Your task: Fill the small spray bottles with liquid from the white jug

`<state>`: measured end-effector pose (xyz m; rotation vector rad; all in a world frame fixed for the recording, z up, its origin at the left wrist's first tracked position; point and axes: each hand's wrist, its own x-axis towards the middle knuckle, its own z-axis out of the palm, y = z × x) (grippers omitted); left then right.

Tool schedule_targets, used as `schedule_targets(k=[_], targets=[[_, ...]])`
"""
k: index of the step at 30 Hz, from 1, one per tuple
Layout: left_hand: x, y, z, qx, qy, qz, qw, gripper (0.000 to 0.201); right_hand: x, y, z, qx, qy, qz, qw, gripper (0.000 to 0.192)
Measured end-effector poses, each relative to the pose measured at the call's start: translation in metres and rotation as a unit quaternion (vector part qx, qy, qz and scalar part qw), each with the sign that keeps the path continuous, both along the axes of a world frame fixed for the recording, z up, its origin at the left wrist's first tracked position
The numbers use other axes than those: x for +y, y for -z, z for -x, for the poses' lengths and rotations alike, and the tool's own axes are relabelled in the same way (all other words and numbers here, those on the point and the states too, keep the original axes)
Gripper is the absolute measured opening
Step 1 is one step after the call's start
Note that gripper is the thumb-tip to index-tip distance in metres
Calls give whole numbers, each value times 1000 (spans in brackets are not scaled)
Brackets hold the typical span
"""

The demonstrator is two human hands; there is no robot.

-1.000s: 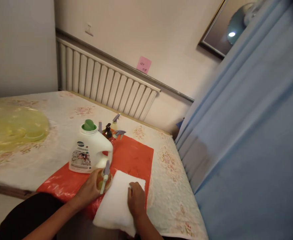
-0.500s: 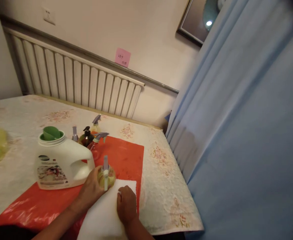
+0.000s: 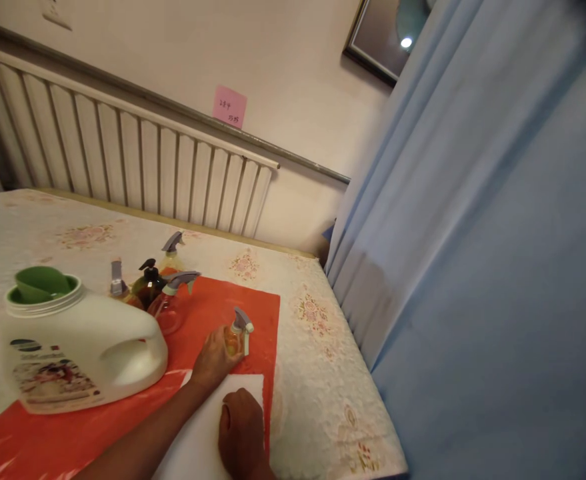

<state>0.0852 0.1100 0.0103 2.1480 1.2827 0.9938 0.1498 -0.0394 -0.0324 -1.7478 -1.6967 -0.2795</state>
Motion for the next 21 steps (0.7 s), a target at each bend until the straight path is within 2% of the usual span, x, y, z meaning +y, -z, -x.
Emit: schedule_targets(k=[6,9,12,17,21], targets=[[-2,1,8,5,8,9,1000,56,-1,0,1,5,3,-9,1000,21],[-11,5,26,6,10,-4,1000,45,-2,-1,2,1,6,-7,1000,21],[-25,19,53,9,24,-23,999,30,-2,-2,2,-2,3,-4,1000,20],[-46,48,97,26,10,-111,993,32,-4,-5,3,12,0,-4,1000,20],[-53,61,112,65,13,-101,993,33,-4,-5,4,15,-3,-20,1000,20]])
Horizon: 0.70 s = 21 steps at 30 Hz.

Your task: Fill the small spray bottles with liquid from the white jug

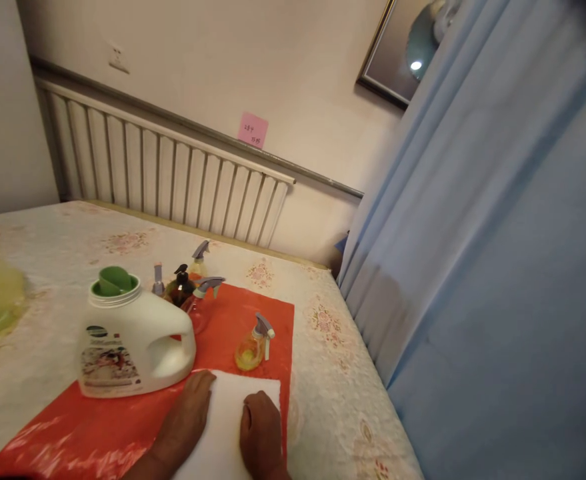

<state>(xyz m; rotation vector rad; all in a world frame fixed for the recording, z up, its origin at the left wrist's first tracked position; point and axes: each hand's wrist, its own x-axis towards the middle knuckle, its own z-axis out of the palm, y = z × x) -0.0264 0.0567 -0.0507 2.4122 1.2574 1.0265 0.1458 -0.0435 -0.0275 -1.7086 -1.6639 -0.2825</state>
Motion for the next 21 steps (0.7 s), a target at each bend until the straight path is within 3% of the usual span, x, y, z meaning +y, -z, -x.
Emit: schedule_targets(k=[8,21], targets=[[-5,22,-1,40,-20,-7,999,40,1,1,1,2,6,-10,1000,20],[-11,15,0,81,-18,18,996,42,0,-4,1,8,-8,-12,1000,21]])
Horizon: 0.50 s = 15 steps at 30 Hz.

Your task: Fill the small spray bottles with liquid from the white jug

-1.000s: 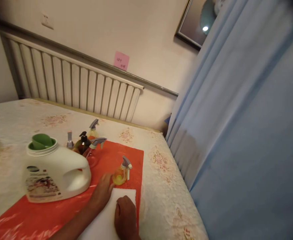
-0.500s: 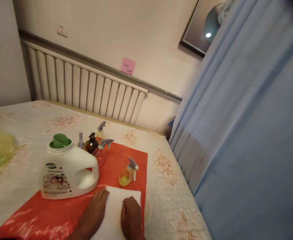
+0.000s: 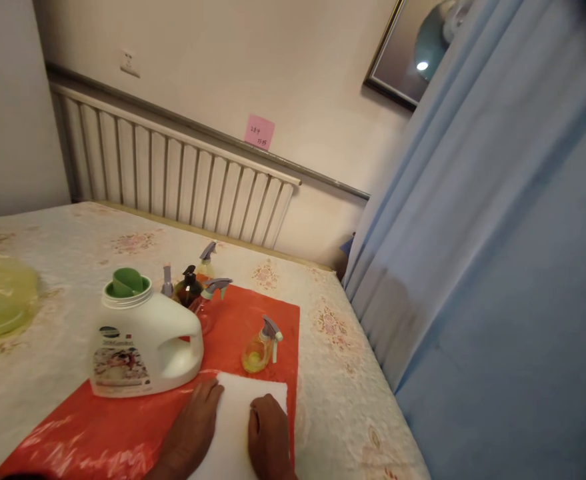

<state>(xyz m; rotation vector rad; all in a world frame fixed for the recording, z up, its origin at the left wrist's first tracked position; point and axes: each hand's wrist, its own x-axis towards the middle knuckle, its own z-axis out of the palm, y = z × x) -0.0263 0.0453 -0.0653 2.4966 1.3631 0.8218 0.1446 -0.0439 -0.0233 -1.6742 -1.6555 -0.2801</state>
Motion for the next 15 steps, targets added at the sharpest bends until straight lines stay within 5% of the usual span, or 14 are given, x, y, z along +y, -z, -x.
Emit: schedule_targets(k=[6,12,15], targets=[[-1,-3,0,4,11,-4,1000,44,4,-7,-8,107,-18,40,993,21],[-1,-4,1,9,12,-14,1000,43,36,-19,-25,186,117,-1,976,7],[-1,-3,1,12,8,-14,1000,42,62,-15,-30,178,104,-32,978,32]])
